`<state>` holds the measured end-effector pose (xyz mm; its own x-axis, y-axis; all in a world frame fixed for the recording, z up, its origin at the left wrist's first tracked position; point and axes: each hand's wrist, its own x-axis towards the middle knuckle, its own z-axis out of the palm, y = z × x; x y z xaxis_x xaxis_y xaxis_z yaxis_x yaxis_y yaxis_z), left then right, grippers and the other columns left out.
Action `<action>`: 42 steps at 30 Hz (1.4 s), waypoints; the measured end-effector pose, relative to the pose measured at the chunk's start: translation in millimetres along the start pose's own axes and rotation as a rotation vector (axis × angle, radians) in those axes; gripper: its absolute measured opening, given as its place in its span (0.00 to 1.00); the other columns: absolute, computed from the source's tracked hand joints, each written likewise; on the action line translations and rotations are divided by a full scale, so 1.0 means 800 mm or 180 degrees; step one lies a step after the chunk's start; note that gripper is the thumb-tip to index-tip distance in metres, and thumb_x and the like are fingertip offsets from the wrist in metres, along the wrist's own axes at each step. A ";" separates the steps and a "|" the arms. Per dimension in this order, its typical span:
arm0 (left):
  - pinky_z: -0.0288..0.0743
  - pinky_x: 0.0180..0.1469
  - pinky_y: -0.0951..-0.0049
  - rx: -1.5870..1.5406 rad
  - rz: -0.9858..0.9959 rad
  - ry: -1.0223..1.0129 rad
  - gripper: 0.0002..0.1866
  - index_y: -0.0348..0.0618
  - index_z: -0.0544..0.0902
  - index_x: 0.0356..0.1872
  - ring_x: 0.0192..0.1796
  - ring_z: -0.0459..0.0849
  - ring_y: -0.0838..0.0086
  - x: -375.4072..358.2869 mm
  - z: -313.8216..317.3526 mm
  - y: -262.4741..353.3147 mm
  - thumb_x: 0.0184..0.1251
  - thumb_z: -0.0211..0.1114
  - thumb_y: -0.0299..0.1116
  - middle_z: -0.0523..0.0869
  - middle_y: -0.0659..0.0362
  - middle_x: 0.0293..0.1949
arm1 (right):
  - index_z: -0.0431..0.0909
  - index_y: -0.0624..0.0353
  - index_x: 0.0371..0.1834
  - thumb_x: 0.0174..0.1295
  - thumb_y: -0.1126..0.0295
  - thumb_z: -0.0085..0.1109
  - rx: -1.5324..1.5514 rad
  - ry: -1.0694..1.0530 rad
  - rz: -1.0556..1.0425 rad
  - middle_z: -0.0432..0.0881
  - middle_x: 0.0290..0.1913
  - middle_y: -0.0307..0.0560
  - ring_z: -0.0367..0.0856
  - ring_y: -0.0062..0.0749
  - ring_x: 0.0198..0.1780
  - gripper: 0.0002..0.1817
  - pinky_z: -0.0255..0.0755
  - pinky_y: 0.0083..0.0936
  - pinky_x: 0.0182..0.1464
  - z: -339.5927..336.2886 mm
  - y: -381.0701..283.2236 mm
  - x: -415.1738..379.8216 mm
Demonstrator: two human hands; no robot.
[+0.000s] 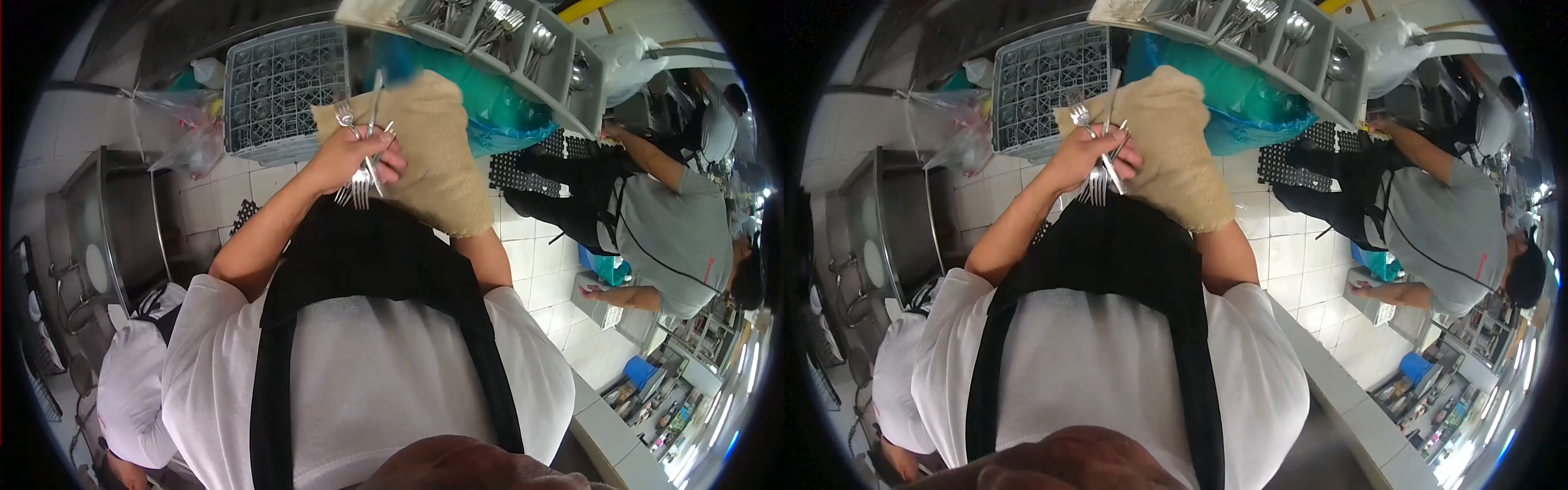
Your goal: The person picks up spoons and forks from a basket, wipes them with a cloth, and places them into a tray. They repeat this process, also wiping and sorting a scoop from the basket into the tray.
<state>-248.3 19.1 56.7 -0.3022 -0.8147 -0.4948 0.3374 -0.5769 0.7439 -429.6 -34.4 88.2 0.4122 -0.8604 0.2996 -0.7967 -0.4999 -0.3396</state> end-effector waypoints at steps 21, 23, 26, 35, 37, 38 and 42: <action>0.74 0.59 0.62 -0.1388 0.1817 0.0265 0.18 0.34 0.75 0.57 0.56 0.80 0.65 0.008 -0.024 -0.007 0.78 0.52 0.39 0.81 0.47 0.55 | 0.82 0.54 0.40 0.54 0.67 0.61 -0.0169 -0.0172 0.0214 0.82 0.42 0.49 0.80 0.46 0.41 0.10 0.72 0.36 0.46 0.034 -0.062 0.001; 0.75 0.54 0.65 -0.1120 0.1626 0.0447 0.18 0.34 0.77 0.53 0.51 0.82 0.67 0.013 -0.039 -0.008 0.79 0.51 0.40 0.85 0.49 0.49 | 0.81 0.54 0.41 0.55 0.68 0.60 -0.0080 -0.0172 0.0085 0.81 0.44 0.50 0.79 0.47 0.40 0.11 0.73 0.37 0.45 0.040 -0.061 -0.007; 0.76 0.39 0.71 -0.1048 0.1527 0.0578 0.17 0.36 0.79 0.49 0.37 0.84 0.72 0.012 -0.060 0.000 0.78 0.53 0.41 0.86 0.54 0.39 | 0.81 0.53 0.38 0.53 0.68 0.62 -0.0098 -0.0191 -0.0108 0.81 0.41 0.49 0.80 0.46 0.39 0.10 0.73 0.36 0.44 0.022 -0.054 -0.007; 0.72 0.21 0.78 0.0496 0.0389 0.0166 0.16 0.37 0.80 0.40 0.19 0.78 0.77 -0.017 -0.020 0.012 0.71 0.62 0.42 0.87 0.53 0.28 | 0.82 0.49 0.26 0.44 0.67 0.67 0.0096 -0.0694 -0.0174 0.82 0.30 0.44 0.81 0.42 0.36 0.06 0.73 0.36 0.37 0.026 -0.043 -0.007; 0.77 0.25 0.77 0.0403 0.0364 0.0216 0.16 0.35 0.80 0.41 0.23 0.82 0.76 -0.009 -0.015 -0.001 0.71 0.62 0.41 0.88 0.51 0.32 | 0.82 0.52 0.26 0.41 0.70 0.69 0.0814 0.0059 -0.0745 0.82 0.29 0.45 0.81 0.42 0.35 0.07 0.73 0.36 0.36 0.012 -0.051 -0.003; 0.78 0.26 0.77 0.0279 0.0378 0.0352 0.16 0.35 0.80 0.41 0.24 0.83 0.75 -0.012 -0.011 -0.002 0.72 0.61 0.41 0.88 0.51 0.33 | 0.81 0.55 0.27 0.40 0.72 0.70 0.1194 0.0574 -0.1225 0.81 0.29 0.45 0.81 0.42 0.34 0.09 0.73 0.36 0.35 -0.003 -0.057 0.000; 0.82 0.30 0.75 -0.0064 0.0480 0.0508 0.15 0.34 0.80 0.44 0.29 0.87 0.72 -0.021 -0.007 -0.001 0.74 0.58 0.40 0.88 0.49 0.38 | 0.78 0.56 0.32 0.46 0.73 0.66 0.1240 -0.0062 -0.0977 0.80 0.27 0.44 0.80 0.39 0.30 0.09 0.73 0.34 0.30 -0.008 -0.059 0.008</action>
<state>-238.3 32.8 61.6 -0.1025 -0.8898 -0.4448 0.3862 -0.4477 0.8065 -392.0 -15.7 112.0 0.6130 -0.6676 0.4225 -0.4146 -0.7270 -0.5473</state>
